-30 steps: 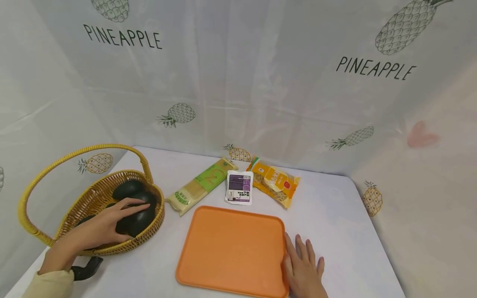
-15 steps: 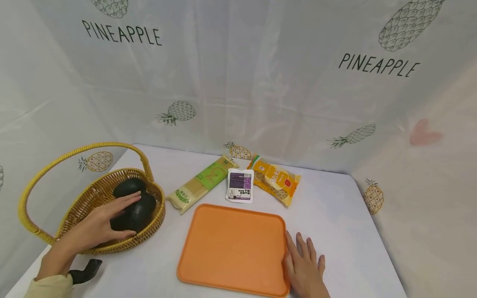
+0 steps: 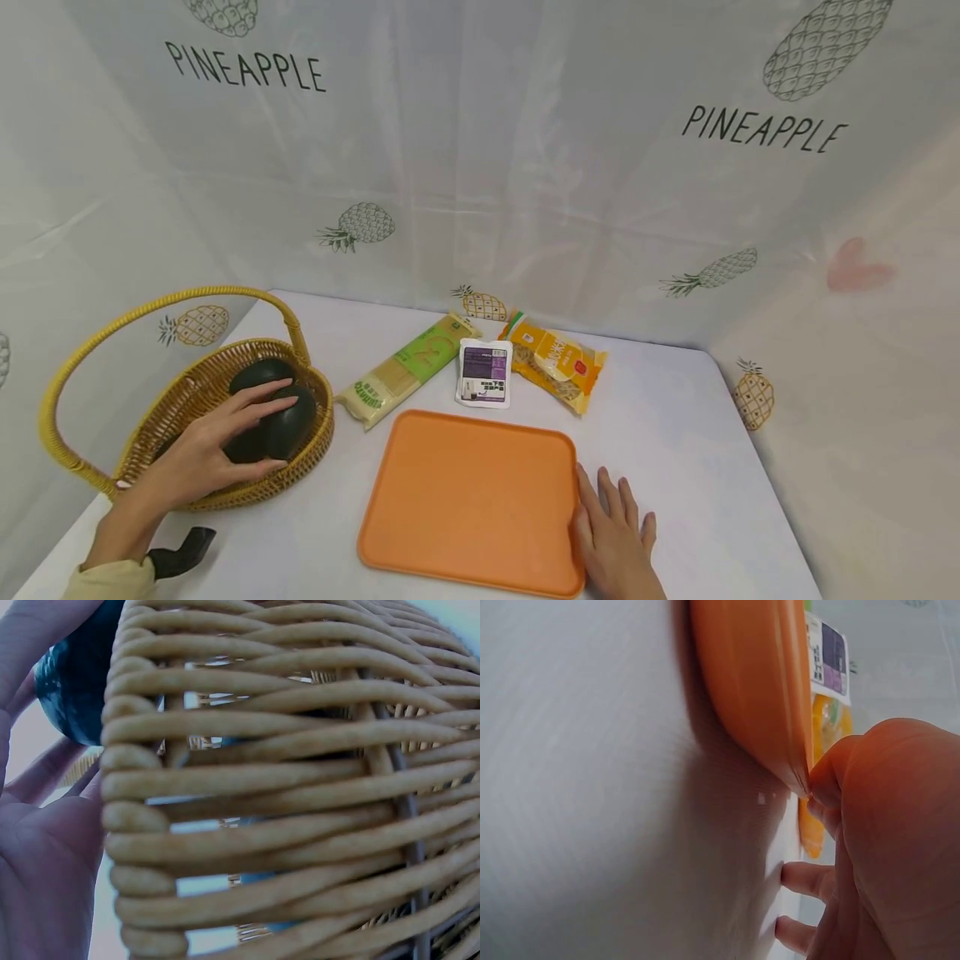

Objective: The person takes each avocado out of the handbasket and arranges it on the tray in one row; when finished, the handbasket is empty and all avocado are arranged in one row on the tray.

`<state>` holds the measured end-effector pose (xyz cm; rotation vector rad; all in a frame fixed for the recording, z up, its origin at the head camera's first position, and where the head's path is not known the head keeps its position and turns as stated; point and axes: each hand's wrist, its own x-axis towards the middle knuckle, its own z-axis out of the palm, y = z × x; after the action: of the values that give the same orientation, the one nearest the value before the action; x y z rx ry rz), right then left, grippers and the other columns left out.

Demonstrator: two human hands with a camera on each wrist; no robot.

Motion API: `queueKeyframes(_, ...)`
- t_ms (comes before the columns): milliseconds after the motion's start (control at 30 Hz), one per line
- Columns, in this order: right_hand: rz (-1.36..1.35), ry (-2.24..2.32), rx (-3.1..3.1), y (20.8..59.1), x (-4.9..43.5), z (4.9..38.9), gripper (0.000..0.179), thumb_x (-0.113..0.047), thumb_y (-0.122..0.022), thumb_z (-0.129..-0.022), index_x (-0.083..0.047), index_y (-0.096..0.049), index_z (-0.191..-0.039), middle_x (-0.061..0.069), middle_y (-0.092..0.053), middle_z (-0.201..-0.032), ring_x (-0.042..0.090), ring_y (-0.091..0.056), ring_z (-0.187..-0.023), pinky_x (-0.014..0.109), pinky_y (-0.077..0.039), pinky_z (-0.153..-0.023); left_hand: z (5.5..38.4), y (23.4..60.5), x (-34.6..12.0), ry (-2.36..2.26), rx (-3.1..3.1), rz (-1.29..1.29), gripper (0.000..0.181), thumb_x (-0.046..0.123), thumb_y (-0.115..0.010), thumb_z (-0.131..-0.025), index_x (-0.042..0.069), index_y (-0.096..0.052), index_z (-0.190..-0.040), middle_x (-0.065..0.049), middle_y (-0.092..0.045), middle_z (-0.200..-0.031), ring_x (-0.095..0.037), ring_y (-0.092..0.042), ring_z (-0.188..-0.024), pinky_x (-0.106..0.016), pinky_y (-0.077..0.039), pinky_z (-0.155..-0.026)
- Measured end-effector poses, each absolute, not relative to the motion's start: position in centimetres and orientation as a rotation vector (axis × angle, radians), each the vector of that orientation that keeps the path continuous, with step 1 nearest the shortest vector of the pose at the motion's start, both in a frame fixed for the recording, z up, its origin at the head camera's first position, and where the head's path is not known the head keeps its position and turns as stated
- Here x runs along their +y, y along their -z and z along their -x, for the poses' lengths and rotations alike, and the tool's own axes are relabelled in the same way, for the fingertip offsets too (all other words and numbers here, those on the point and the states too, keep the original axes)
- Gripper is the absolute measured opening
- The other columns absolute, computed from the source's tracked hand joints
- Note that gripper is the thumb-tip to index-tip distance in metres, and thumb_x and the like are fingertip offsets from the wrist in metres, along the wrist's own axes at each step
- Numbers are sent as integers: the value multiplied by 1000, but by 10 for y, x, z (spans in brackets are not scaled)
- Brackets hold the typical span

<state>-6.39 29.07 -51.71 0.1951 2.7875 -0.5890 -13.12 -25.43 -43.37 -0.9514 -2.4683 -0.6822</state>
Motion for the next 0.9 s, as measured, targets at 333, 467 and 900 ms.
queueKeyframes(333,-181,607,2784,518,292,64,60,-45,-34,-116,-25,-24,-172,27,-16,-177,57,-3,-160,91,2,-113,129,433,-251,736,-2464,923,100,13,-105,-60,15,-62,-150,-15,-56,-156,4,-50,-140,-5,-50,-97)
queueKeyframes(467,-186,601,2788,519,292,64,60,-45,-34,-116,-25,-25,-172,26,-17,-177,57,-4,-160,91,1,-113,127,432,-249,812,-2472,894,98,12,-103,-63,16,-62,-151,-13,-55,-158,6,-48,-143,-3,-47,-102)
queueKeyframes(900,-170,627,2794,520,294,63,60,-46,-33,-117,-26,-25,-172,26,-17,-177,57,-3,-160,91,0,-112,129,428,-241,896,-2442,898,97,8,-104,-61,13,-62,-149,-18,-54,-157,8,-45,-145,-2,-46,-102)
